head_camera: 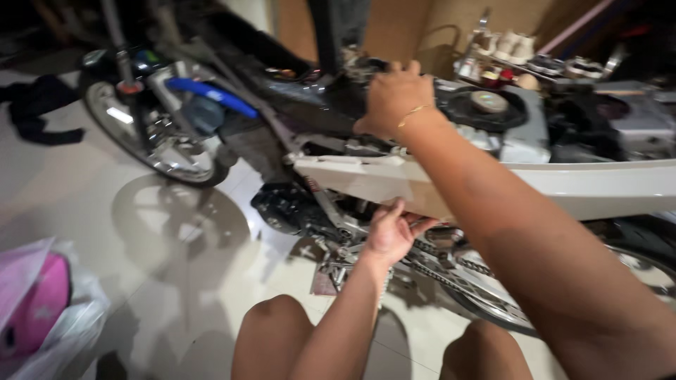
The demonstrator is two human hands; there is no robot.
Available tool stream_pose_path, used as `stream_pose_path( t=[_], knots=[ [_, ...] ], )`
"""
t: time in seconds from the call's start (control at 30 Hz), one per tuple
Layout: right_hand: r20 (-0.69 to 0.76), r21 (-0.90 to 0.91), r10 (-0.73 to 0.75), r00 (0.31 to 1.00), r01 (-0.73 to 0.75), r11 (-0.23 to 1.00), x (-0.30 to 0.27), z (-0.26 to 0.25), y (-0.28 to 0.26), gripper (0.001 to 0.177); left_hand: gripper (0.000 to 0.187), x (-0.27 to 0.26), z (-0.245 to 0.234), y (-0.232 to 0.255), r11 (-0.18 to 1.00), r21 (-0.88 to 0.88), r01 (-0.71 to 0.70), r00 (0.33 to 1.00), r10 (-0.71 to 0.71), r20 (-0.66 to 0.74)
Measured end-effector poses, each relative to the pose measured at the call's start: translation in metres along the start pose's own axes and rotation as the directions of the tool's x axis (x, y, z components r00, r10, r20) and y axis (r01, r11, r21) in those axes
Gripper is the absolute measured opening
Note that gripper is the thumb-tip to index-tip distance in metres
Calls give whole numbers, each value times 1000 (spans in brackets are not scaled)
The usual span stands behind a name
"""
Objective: The person aligns and fits a white side panel onto the motorcycle frame, pressing it into place along the side and rear. They then insert a small fastener into a hole near the rear of the panel to secure it.
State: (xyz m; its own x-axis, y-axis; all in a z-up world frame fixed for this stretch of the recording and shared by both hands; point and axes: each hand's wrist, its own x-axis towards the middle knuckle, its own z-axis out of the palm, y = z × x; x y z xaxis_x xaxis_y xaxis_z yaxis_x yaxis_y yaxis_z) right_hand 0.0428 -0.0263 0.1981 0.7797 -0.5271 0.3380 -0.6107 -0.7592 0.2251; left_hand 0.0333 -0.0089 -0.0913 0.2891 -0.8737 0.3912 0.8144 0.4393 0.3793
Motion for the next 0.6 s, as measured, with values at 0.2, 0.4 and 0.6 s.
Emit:
stream_pose_path(
  t=[0.2, 0.4, 0.6],
  knots=[
    [-29, 64, -42, 999, 43, 997, 19, 8, -11, 50, 35, -4, 22, 20, 998, 37, -41, 997, 39, 74],
    [-6, 135, -50, 999, 51, 989, 36, 22, -6, 45, 39, -5, 29, 29, 995, 97, -38, 996, 30, 80],
    [-43, 203, -27, 999, 35, 979, 48, 35, 1, 51, 32, 7, 24, 22, 997, 69, -36, 998, 33, 48]
  ],
)
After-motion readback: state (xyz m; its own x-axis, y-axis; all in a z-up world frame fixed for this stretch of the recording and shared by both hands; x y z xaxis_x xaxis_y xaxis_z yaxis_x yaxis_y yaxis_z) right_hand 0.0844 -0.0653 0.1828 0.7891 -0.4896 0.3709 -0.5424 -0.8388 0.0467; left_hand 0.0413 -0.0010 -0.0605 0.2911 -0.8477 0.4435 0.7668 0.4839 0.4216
